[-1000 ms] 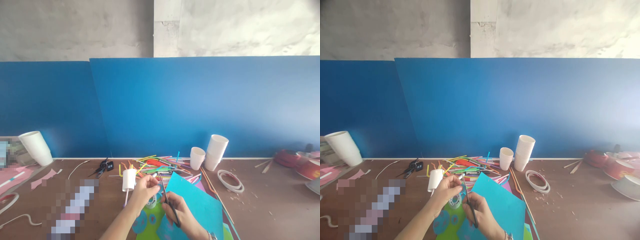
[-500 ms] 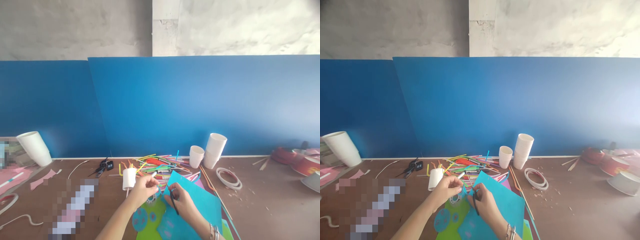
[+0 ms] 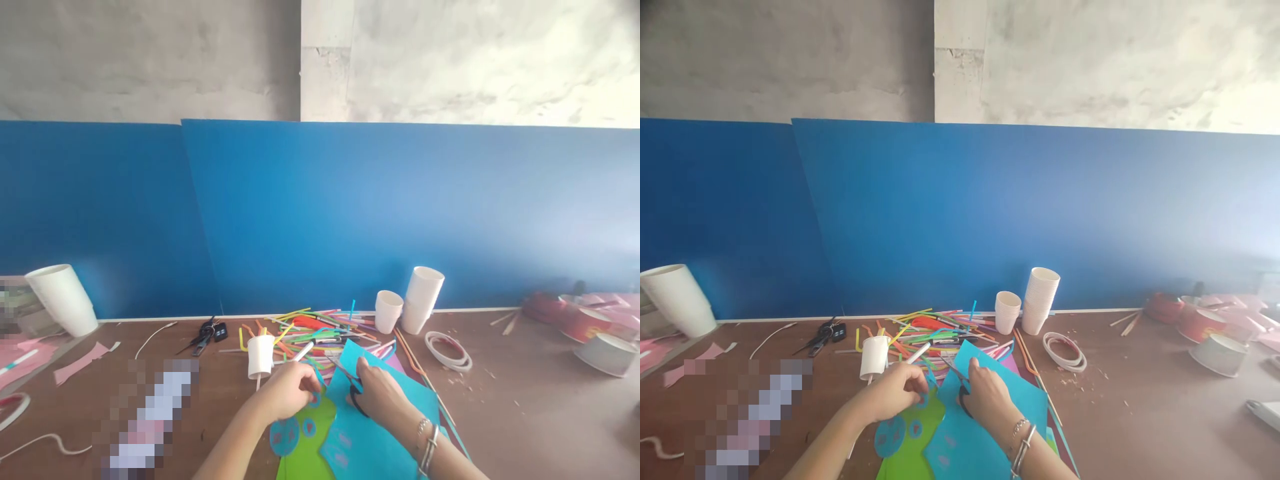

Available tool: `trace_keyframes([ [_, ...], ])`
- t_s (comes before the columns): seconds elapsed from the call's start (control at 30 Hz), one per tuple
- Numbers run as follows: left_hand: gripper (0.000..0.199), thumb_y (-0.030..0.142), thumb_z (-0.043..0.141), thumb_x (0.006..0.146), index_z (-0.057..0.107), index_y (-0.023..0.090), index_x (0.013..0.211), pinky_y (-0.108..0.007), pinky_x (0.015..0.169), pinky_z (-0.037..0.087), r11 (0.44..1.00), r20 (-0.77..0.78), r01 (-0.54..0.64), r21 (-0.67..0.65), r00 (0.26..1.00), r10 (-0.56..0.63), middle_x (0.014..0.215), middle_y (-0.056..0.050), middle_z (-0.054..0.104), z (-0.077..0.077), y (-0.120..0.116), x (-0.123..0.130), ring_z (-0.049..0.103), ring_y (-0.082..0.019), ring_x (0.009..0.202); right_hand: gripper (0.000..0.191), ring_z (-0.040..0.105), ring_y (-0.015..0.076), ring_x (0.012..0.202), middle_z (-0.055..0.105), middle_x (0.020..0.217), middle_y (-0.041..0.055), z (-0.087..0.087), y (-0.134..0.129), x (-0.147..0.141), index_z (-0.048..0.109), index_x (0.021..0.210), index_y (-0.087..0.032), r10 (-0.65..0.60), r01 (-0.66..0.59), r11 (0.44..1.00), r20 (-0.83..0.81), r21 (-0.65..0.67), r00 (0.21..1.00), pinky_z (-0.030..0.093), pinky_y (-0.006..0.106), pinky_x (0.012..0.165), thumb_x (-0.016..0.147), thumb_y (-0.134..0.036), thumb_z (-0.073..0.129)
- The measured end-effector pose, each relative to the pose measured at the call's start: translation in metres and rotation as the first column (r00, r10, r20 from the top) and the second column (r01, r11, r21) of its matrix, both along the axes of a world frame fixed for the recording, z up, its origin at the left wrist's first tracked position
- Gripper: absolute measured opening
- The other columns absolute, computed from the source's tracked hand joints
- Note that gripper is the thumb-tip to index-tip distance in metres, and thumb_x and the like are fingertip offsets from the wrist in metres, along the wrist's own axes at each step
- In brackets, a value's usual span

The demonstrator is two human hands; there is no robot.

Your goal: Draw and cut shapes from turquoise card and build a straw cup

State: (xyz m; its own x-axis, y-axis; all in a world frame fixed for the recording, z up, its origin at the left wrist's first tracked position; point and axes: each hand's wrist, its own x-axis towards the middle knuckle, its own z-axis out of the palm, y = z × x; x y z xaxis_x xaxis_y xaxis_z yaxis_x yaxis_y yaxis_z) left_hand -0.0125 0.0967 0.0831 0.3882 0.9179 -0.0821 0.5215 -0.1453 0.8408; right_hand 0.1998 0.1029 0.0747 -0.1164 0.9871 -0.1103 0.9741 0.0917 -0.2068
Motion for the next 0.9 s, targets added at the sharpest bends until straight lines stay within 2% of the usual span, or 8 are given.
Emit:
trace_keyframes([
  [0.1,0.021,0.014,0.054,0.062,0.070,0.025,0.072,-0.027,0.060,0.044,0.998,-0.059,0.063,0.024,0.996,-0.061,0.075,-0.001,0.071,-0.001,-0.005,0.002,0.065,-0.021,0.072,0.040,0.065,0.0328,0.090,0.070,0.092,0.0188,0.004,-0.001,-0.001,0.053,0.107,-0.010,0.007,-0.007,1.000,0.054,-0.001,0.999,0.042,0.032,0.065,0.070,-0.020,0.063],
  [0.2,0.026,0.013,0.052,0.063,0.072,0.026,0.074,-0.027,0.053,0.041,0.994,-0.115,0.102,0.035,0.989,-0.097,0.070,0.000,0.071,-0.003,-0.008,0.006,0.063,-0.020,0.059,0.039,0.063,0.0340,0.094,0.069,0.096,0.0199,0.007,-0.003,-0.004,0.055,0.107,-0.010,0.006,-0.007,1.000,0.091,0.006,0.996,0.043,0.034,0.068,0.070,-0.019,0.064],
  [0.37,0.030,0.009,0.051,0.060,0.073,0.028,0.069,-0.027,0.056,0.042,0.989,-0.162,0.121,0.086,0.981,-0.106,0.060,0.001,0.069,-0.005,-0.012,0.011,0.061,-0.020,0.057,0.034,0.063,0.0317,0.094,0.069,0.094,0.0172,0.007,-0.003,-0.003,0.058,0.099,-0.012,0.033,-0.033,0.999,0.079,-0.004,0.996,0.042,0.032,0.070,0.068,-0.023,0.068],
  [0.47,0.030,0.010,0.053,0.061,0.073,0.028,0.074,-0.028,0.061,0.043,0.986,-0.170,0.094,0.135,0.983,-0.070,0.069,-0.001,0.071,-0.001,-0.011,0.010,0.063,-0.021,0.064,0.036,0.063,0.0286,0.087,0.069,0.091,0.0146,0.007,-0.001,0.001,0.059,0.094,-0.012,0.067,-0.066,0.998,0.037,-0.024,0.997,0.040,0.029,0.066,0.063,-0.027,0.073],
  [0.57,0.029,0.014,0.052,0.067,0.073,0.028,0.082,-0.028,0.071,0.043,0.981,-0.162,0.056,0.186,0.986,-0.026,0.089,-0.002,0.072,0.007,-0.008,0.006,0.064,-0.022,0.082,0.039,0.061,0.0256,0.083,0.067,0.087,0.0103,0.006,0.000,0.008,0.059,0.090,-0.014,0.104,-0.105,0.994,-0.014,-0.035,0.994,0.037,0.027,0.061,0.059,-0.030,0.074],
  [0.67,0.028,0.020,0.048,0.075,0.072,0.028,0.088,-0.027,0.069,0.043,0.978,-0.169,-0.026,0.207,0.984,0.062,0.091,-0.001,0.072,0.018,-0.003,-0.004,0.064,-0.021,0.081,0.036,0.059,0.0221,0.079,0.064,0.087,0.0073,0.003,0.003,0.013,0.058,0.090,-0.015,0.118,-0.120,0.992,-0.057,-0.034,0.991,0.035,0.025,0.058,0.059,-0.026,0.070],
  [0.77,0.027,0.030,0.045,0.081,0.069,0.025,0.091,-0.026,0.063,0.042,0.952,-0.213,-0.191,0.241,0.946,0.244,0.084,-0.003,0.071,0.027,0.003,-0.026,0.064,-0.020,0.073,0.033,0.059,0.0207,0.079,0.063,0.087,0.0073,-0.002,0.007,0.016,0.057,0.093,-0.014,0.098,-0.100,0.995,-0.079,-0.019,0.992,0.036,0.025,0.060,0.061,-0.020,0.065],
  [0.9,0.034,0.035,0.039,0.085,0.057,0.016,0.107,-0.034,0.072,0.040,0.826,-0.324,-0.475,0.302,0.764,0.558,0.101,-0.015,0.067,0.026,0.008,-0.063,0.061,-0.030,0.094,0.026,0.059,0.0241,0.083,0.064,0.090,0.0119,0.001,0.005,0.012,0.059,0.094,-0.012,0.065,-0.063,0.998,-0.075,0.031,0.995,0.039,0.028,0.066,0.069,-0.016,0.059],
])
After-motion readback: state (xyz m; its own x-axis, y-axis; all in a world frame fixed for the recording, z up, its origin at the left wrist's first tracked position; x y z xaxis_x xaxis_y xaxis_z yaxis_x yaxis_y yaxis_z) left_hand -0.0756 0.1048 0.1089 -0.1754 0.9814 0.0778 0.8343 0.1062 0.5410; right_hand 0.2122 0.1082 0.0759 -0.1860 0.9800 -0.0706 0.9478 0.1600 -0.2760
